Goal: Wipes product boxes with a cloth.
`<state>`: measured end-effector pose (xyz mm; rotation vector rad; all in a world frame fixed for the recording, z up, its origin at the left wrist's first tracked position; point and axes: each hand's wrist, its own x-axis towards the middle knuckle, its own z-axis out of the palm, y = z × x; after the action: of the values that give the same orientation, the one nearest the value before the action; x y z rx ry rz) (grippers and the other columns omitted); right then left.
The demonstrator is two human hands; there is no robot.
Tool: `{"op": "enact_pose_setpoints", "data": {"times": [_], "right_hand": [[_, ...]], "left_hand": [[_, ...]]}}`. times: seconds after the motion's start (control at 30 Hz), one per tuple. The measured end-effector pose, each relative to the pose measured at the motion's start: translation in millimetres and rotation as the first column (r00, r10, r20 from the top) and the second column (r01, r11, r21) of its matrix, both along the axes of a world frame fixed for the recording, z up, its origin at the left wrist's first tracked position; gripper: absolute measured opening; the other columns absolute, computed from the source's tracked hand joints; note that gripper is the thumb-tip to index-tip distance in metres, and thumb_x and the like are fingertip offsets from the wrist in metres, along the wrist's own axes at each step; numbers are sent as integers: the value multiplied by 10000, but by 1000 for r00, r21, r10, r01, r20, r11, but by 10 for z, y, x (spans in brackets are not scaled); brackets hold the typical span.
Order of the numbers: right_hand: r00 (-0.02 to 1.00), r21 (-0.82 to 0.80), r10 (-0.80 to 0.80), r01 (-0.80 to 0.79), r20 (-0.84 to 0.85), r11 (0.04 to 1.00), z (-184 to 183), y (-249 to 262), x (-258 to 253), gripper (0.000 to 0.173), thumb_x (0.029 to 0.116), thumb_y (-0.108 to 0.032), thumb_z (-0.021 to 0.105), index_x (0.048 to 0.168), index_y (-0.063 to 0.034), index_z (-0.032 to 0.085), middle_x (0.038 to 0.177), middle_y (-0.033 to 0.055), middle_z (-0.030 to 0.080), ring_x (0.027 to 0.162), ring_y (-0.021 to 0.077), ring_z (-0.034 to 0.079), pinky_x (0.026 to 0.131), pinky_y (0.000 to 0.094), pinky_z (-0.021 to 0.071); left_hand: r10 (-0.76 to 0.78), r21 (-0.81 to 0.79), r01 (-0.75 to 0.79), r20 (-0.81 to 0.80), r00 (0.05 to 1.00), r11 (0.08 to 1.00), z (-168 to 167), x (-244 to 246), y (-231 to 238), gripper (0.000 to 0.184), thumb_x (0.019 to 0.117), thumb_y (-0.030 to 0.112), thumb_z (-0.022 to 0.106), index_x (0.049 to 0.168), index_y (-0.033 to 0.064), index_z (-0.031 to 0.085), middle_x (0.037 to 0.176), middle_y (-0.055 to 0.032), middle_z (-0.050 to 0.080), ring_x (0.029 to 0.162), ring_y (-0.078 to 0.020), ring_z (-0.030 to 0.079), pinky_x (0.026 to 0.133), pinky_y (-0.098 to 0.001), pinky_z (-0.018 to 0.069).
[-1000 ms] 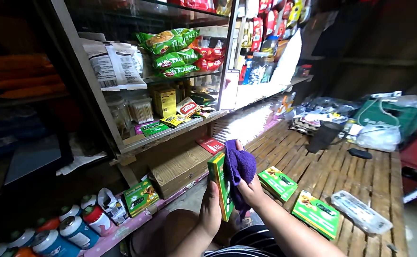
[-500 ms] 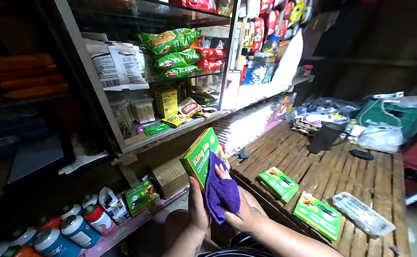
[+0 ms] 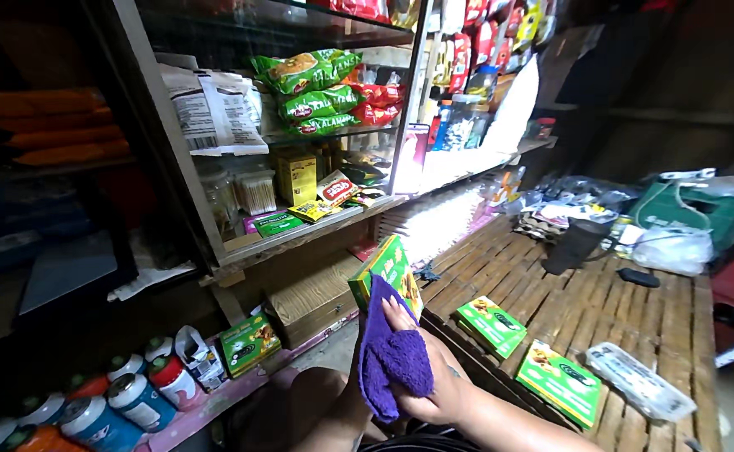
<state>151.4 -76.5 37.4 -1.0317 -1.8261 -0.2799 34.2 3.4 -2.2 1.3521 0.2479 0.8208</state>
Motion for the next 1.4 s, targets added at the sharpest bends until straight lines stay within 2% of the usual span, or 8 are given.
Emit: {"op": "enact_pose_setpoints", "data": {"times": [0.07, 0.23, 0.43, 0.57, 0.67, 1.0, 1.2, 1.4], "right_hand": [[1000, 3, 6, -6, -9, 1000, 19, -2, 26, 656, 1012, -457, 498, 1466, 12, 431, 1578, 252, 396, 1522, 321, 312, 1267, 494, 227], [995, 9, -58, 59, -75, 998, 46, 27, 143, 729, 1012, -455, 506, 1524, 45, 368, 1610, 264, 333, 1541, 319, 265, 1279, 497, 203], [978, -14, -144, 144, -153, 989, 103, 54, 321, 749, 1018, -443, 482, 1537, 77, 335, 1612, 257, 331, 1539, 316, 265, 1281, 503, 200], [950, 22, -156, 168, -269, 986, 94, 74, 379, 687, 1037, -514, 459, 1481, 10, 451, 1554, 178, 460, 1477, 231, 392, 1241, 449, 303], [913, 36, -162, 189, -376, 981, 68, 116, 469, 637, 1034, -520, 479, 1409, -6, 513, 1400, 101, 597, 1321, 115, 540, 1148, 361, 437], [832, -24, -255, 280, -493, 960, -8, 180, 626, 605, 1014, -449, 555, 1279, 95, 557, 1204, 103, 675, 1167, 35, 612, 1063, 269, 491], [851, -42, -240, 250, -467, 967, -61, 204, 589, 608, 1030, -376, 536, 1395, 108, 489, 1337, 152, 623, 1253, 58, 574, 1116, 271, 450], [857, -86, -261, 249, -444, 965, -167, 250, 502, 483, 1037, -361, 522, 1230, 73, 605, 1186, 128, 672, 1160, 56, 613, 1058, 268, 485]], "left_hand": [[-44, 182, 49, -29, 999, 982, -193, -106, 27, 466, 1003, 41, 511, 1382, -197, 378, 1297, -233, 565, 1196, -69, 552, 1017, -187, 447], [95, 253, -20, -290, 952, 967, 550, -256, -303, 377, 956, -2, 565, 1287, -172, 507, 1195, -207, 623, 1121, -71, 571, 998, -193, 434], [-40, 131, 43, -28, 999, 990, 319, 50, -288, 440, 1085, 141, 249, 1342, -136, 475, 1276, -126, 582, 1211, 7, 516, 1075, -168, 390], [-65, 112, 59, 51, 997, 992, 281, 122, -284, 595, 1120, 337, 241, 1445, -146, 363, 1433, -156, 504, 1331, -5, 452, 1148, -194, 341], [-81, 132, 75, 41, 996, 988, 274, 131, -247, 803, 1062, 582, 255, 1458, -108, 365, 1396, -112, 558, 1289, -2, 516, 1121, -223, 421], [-29, 125, 16, 105, 994, 992, 291, 124, -218, 818, 1039, 613, 270, 1402, -102, 433, 1287, -82, 636, 1205, -26, 596, 1080, -257, 482], [30, 86, -43, 154, 988, 995, 318, 111, -194, 814, 1035, 618, 283, 1427, -86, 403, 1307, -77, 622, 1224, -36, 585, 1089, -266, 475], [119, 8, -126, 252, 960, 992, 354, 111, -133, 826, 1003, 668, 299, 1432, -32, 389, 1277, -38, 635, 1196, -62, 609, 1055, -301, 511]]}}
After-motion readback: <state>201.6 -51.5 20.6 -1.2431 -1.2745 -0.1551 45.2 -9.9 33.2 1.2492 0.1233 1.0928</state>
